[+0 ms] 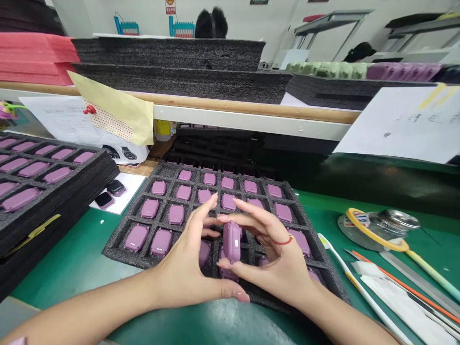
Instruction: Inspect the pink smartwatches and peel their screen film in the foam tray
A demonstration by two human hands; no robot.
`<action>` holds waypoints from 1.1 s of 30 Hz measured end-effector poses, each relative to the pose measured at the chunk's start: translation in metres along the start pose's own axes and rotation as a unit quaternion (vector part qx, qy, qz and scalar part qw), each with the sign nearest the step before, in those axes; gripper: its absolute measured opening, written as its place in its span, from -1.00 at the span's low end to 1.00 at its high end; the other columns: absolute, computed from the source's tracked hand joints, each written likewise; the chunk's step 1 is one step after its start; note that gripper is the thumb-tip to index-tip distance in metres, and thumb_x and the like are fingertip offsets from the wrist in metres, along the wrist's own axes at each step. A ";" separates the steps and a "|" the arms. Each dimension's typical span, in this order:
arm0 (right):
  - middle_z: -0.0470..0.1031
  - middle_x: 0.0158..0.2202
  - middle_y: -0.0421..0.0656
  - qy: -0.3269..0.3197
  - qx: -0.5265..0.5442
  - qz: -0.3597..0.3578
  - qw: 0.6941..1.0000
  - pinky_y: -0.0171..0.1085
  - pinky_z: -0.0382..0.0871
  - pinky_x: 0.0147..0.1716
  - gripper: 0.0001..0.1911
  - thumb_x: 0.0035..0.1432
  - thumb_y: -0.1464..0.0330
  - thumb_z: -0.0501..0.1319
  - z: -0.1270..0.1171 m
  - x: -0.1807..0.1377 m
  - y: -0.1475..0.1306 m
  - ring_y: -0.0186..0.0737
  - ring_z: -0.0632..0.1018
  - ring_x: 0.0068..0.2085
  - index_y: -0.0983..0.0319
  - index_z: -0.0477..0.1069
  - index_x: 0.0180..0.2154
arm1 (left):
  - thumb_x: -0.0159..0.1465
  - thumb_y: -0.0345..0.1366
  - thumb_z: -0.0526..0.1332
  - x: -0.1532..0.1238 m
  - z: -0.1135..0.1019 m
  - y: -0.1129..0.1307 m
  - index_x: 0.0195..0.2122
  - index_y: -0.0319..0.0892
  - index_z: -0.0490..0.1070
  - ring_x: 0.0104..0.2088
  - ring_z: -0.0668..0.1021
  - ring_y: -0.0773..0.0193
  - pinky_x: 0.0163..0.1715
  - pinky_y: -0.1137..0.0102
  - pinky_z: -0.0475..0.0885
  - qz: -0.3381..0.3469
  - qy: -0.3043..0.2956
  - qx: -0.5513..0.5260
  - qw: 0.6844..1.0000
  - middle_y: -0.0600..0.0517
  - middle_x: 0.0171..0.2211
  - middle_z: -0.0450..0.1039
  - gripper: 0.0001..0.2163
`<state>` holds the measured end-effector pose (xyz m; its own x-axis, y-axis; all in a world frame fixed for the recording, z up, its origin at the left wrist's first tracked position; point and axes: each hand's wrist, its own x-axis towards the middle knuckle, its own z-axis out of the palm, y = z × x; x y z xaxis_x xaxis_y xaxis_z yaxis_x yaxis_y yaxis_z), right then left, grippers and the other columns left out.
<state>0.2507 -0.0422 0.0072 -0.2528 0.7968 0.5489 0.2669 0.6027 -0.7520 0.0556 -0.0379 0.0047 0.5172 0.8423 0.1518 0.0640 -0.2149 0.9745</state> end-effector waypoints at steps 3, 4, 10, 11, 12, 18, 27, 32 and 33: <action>0.55 0.12 -0.04 -0.010 -0.024 -0.035 0.999 -0.07 0.57 0.10 -0.12 0.07 0.38 0.47 0.001 -0.001 0.001 -0.04 0.61 0.10 0.05 0.14 0.34 | 0.03 -0.13 0.54 0.003 0.001 0.007 0.44 0.01 -0.11 0.21 0.44 -0.01 0.20 0.08 0.39 -0.069 -0.019 -0.091 0.993 -0.24 0.35 0.17 0.05; 0.56 0.11 -0.04 -0.018 -0.027 -0.047 0.998 -0.08 0.59 0.09 -0.14 0.11 0.38 0.45 0.001 -0.001 0.001 -0.04 0.62 0.10 0.06 0.13 0.35 | 0.10 -0.11 0.49 0.004 0.001 0.009 0.38 -0.10 0.07 0.14 0.51 0.01 0.18 0.07 0.40 -0.086 -0.029 -0.112 0.989 -0.26 0.25 0.33 -0.11; 0.58 0.11 -0.05 -0.053 -0.090 -0.065 0.992 -0.09 0.58 0.11 -0.10 0.16 0.42 0.40 -0.001 0.000 -0.001 -0.02 0.62 0.10 0.07 0.04 0.41 | 0.22 -0.21 0.40 0.007 0.001 0.011 0.03 -0.26 0.46 0.04 0.62 0.03 0.11 0.13 0.47 -0.156 -0.062 -0.197 0.966 -0.22 0.04 0.57 -0.60; 0.58 0.12 -0.05 -0.056 -0.090 -0.066 0.992 -0.10 0.58 0.11 -0.09 0.14 0.41 0.42 -0.001 0.000 -0.001 -0.02 0.62 0.10 0.06 0.05 0.41 | 0.20 -0.26 0.42 0.007 0.002 0.010 0.06 -0.24 0.45 0.05 0.61 0.05 0.12 0.14 0.47 -0.156 -0.061 -0.201 0.965 -0.21 0.06 0.57 -0.58; 0.58 0.12 -0.05 -0.056 -0.085 -0.065 0.993 -0.12 0.58 0.10 -0.08 0.13 0.40 0.43 -0.001 0.000 -0.001 -0.03 0.63 0.09 0.06 0.05 0.40 | 0.16 -0.30 0.45 0.006 0.003 0.010 0.08 -0.22 0.43 0.05 0.61 0.07 0.12 0.16 0.47 -0.154 -0.060 -0.202 0.965 -0.19 0.06 0.57 -0.54; 0.59 0.10 -0.06 -0.042 -0.061 -0.073 0.995 -0.14 0.63 0.03 -0.12 0.15 0.41 0.41 0.000 0.000 0.000 -0.05 0.64 0.07 0.04 0.07 0.39 | 0.11 -0.22 0.48 0.004 0.004 0.012 0.06 -0.23 0.43 -0.07 0.64 0.09 -0.02 0.19 0.51 -0.149 -0.043 -0.166 0.974 -0.19 -0.01 0.59 -0.49; 0.51 0.16 -0.02 -0.069 -0.093 -0.117 0.986 -0.09 0.52 0.16 -0.30 0.16 0.43 0.40 -0.002 0.001 0.001 -0.05 0.55 0.19 0.05 0.22 0.27 | 0.25 -0.17 0.35 0.006 0.003 0.010 0.02 -0.26 0.49 -0.17 0.65 0.11 -0.08 0.23 0.53 -0.104 -0.025 -0.135 0.985 -0.15 -0.11 0.61 -0.63; 0.40 0.20 0.03 -0.028 0.014 -0.040 0.999 0.00 0.40 0.24 -0.33 0.07 -0.07 0.37 -0.005 0.003 0.003 0.03 0.42 0.29 0.08 0.30 0.10 | 0.23 -0.23 0.36 0.003 -0.002 0.009 0.10 -0.17 0.47 0.01 0.60 0.06 0.10 0.19 0.45 0.032 0.049 0.078 0.995 -0.10 -0.02 0.61 -0.59; 0.43 0.16 0.00 -0.011 0.054 -0.006 0.998 -0.03 0.42 0.22 -0.45 0.15 -0.08 0.30 -0.005 0.003 0.005 -0.01 0.46 0.25 0.08 0.32 0.03 | 0.23 -0.24 0.36 0.003 -0.003 0.008 0.09 -0.14 0.48 0.03 0.59 0.05 0.13 0.17 0.42 0.061 0.057 0.124 0.989 -0.09 0.00 0.61 -0.61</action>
<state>0.2559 -0.0365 0.0070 -0.2753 0.7876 0.5513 0.1621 0.6033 -0.7809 0.0550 -0.0355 0.0136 0.4348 0.8503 0.2965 0.2215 -0.4201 0.8801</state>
